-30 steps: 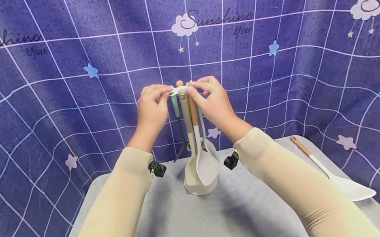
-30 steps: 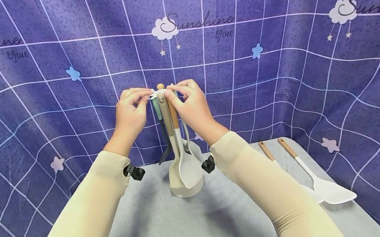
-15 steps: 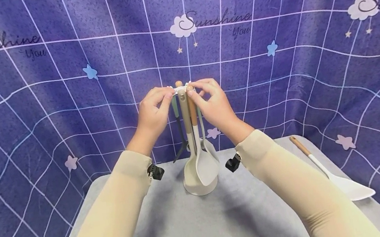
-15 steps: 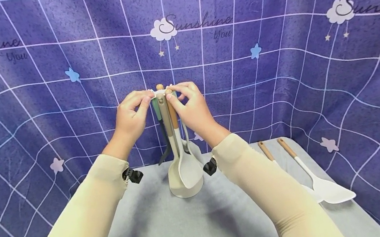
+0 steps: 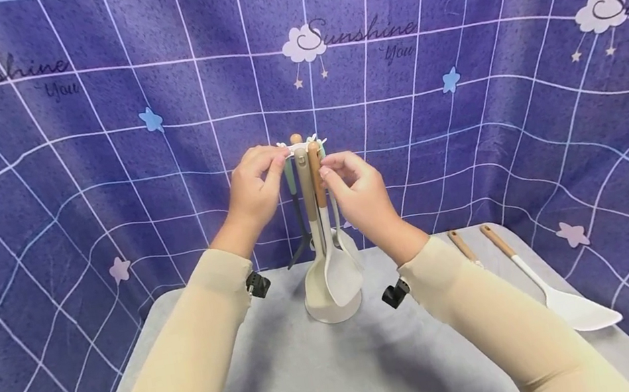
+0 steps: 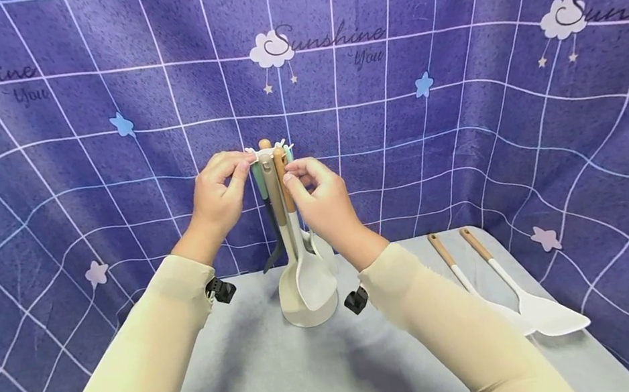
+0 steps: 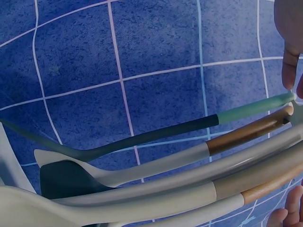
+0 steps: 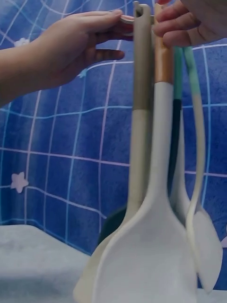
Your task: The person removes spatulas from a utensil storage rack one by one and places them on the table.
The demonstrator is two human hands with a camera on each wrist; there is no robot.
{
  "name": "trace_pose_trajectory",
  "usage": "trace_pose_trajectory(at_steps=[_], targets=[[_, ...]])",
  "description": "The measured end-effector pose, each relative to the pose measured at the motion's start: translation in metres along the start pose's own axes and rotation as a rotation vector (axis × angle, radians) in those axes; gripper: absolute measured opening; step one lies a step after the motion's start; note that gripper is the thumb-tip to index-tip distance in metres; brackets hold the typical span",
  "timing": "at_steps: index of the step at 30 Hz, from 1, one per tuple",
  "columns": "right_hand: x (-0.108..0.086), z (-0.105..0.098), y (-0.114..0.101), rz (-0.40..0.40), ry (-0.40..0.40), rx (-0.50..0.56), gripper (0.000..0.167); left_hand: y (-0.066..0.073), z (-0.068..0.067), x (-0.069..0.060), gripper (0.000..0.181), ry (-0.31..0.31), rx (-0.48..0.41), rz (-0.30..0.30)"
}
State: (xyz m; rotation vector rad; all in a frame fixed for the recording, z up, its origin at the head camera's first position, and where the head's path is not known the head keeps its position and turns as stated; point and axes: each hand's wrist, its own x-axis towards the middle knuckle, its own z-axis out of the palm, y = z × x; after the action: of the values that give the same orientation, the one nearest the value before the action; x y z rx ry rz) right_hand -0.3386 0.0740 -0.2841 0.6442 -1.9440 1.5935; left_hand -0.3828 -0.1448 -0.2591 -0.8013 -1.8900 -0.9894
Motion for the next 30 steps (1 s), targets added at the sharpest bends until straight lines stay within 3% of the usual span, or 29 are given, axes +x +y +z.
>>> trace_pose_trajectory(at_steps=[9, 18, 22, 30], targets=[[-0.019, 0.009, 0.007, -0.024, -0.013, -0.1, 0.021, -0.002, 0.001, 0.0, 0.023, -0.003, 0.002, 0.001], [-0.039, 0.018, 0.008, -0.079, -0.059, -0.176, 0.036, -0.001, 0.0, -0.002, 0.025, -0.013, 0.013, -0.003], [-0.045, 0.022, 0.006, -0.061, -0.088, -0.188, 0.046, 0.001, 0.0, -0.002, 0.025, -0.017, 0.018, -0.01], [-0.053, 0.031, 0.006, 0.047, -0.154, -0.14, 0.058, 0.001, 0.0, -0.004, 0.025, -0.012, 0.005, -0.019]])
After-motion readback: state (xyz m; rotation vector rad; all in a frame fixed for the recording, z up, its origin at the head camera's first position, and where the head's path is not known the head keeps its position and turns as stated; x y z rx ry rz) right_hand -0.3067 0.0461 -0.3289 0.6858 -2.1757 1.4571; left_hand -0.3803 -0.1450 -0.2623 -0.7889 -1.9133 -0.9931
